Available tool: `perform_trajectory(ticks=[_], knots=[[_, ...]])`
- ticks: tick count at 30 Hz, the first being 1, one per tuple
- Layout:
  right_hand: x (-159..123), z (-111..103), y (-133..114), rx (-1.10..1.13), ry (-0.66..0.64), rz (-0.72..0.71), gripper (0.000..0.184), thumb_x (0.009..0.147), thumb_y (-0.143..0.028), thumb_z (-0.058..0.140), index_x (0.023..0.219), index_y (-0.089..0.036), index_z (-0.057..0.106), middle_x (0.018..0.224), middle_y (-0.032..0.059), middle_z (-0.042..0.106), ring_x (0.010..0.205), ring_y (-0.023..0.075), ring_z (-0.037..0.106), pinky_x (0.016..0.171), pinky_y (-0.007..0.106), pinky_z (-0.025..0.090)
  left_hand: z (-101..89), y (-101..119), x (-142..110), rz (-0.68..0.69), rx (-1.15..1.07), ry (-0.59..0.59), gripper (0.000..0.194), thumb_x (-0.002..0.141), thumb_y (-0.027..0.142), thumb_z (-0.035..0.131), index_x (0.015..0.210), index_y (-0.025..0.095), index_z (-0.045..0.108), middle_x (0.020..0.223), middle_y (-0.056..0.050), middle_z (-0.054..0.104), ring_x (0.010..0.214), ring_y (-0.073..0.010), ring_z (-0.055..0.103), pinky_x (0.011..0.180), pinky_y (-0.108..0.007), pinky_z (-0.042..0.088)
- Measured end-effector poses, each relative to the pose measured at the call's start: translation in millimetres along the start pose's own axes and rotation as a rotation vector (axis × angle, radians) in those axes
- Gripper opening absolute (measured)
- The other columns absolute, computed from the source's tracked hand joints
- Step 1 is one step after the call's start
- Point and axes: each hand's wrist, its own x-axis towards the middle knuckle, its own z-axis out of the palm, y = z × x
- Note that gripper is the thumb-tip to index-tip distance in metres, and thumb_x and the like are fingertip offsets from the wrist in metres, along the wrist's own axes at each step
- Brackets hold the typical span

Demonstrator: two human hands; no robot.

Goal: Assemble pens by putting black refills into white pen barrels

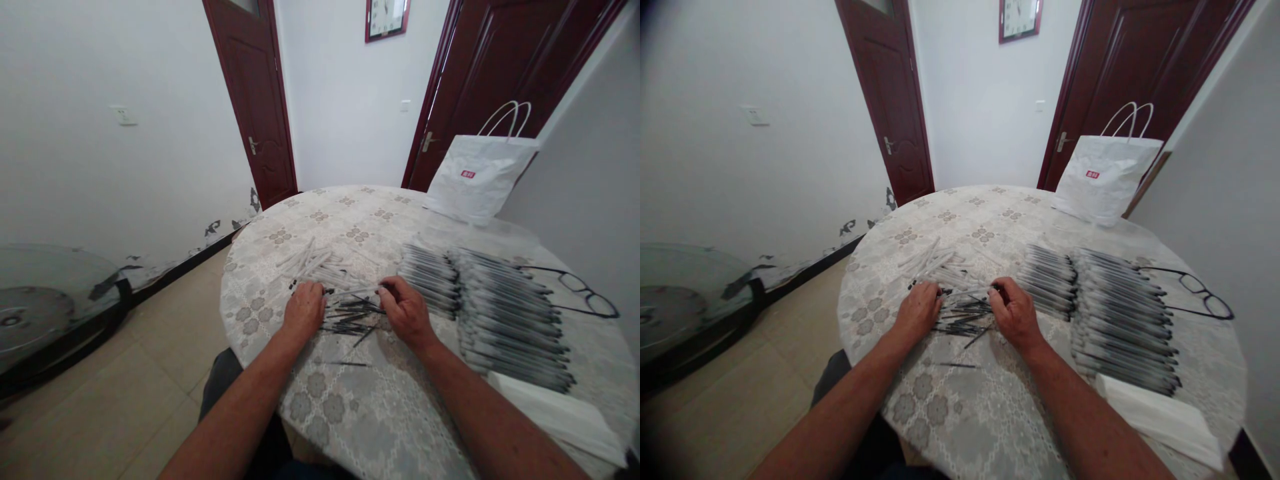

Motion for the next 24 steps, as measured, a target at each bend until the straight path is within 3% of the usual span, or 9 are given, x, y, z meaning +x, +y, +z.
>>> perform_trajectory(ticks=[4, 12, 17, 24], knots=[[-1, 0, 2, 0.064, 0.02, 0.033, 0.018, 0.093, -0.036, 0.055, 0.098, -0.021, 0.063, 0.068, -0.0017, 0.062, 0.062, 0.0157, 0.059, 0.064, 0.027, 0.046, -5.4, -2, 2, -0.028, -0.23, 0.067, 0.01, 0.096, 0.024, 0.051, 0.103, 0.02, 0.058, 0.099, -0.008, 0.066, 0.095, -0.0225, 0.06, 0.086, -0.034, 0.046], [-4, 4, 0, 0.323, 0.065, 0.132, 0.018, 0.095, -0.037, 0.055, 0.101, -0.021, 0.06, 0.071, -0.001, 0.065, 0.058, 0.0143, 0.059, 0.058, 0.026, 0.047, -20.1, -9, 8, -0.229, -1.002, 0.045, 0.025, 0.09, 0.036, 0.059, 0.107, 0.02, 0.067, 0.088, -0.003, 0.07, 0.078, -0.0174, 0.063, 0.073, -0.029, 0.047], [-6, 6, -2, 0.355, 0.069, 0.144, 0.016, 0.095, -0.035, 0.056, 0.101, -0.021, 0.059, 0.073, -0.0004, 0.066, 0.058, 0.0138, 0.059, 0.057, 0.026, 0.048, -26.5, -7, 8, -0.317, -1.183, 0.005, 0.03, 0.084, 0.04, 0.067, 0.104, 0.018, 0.07, 0.074, -0.001, 0.065, 0.061, -0.0136, 0.056, 0.059, -0.024, 0.044], [-5, 7, -9, 0.418, 0.077, 0.175, 0.016, 0.094, -0.035, 0.057, 0.1, -0.021, 0.059, 0.073, -0.0005, 0.066, 0.056, 0.0126, 0.058, 0.052, 0.025, 0.046, -27.8, -7, 9, -0.336, -1.314, -0.048, 0.03, 0.081, 0.039, 0.069, 0.1, 0.016, 0.07, 0.079, -0.004, 0.071, 0.061, -0.0131, 0.059, 0.062, -0.025, 0.047]])
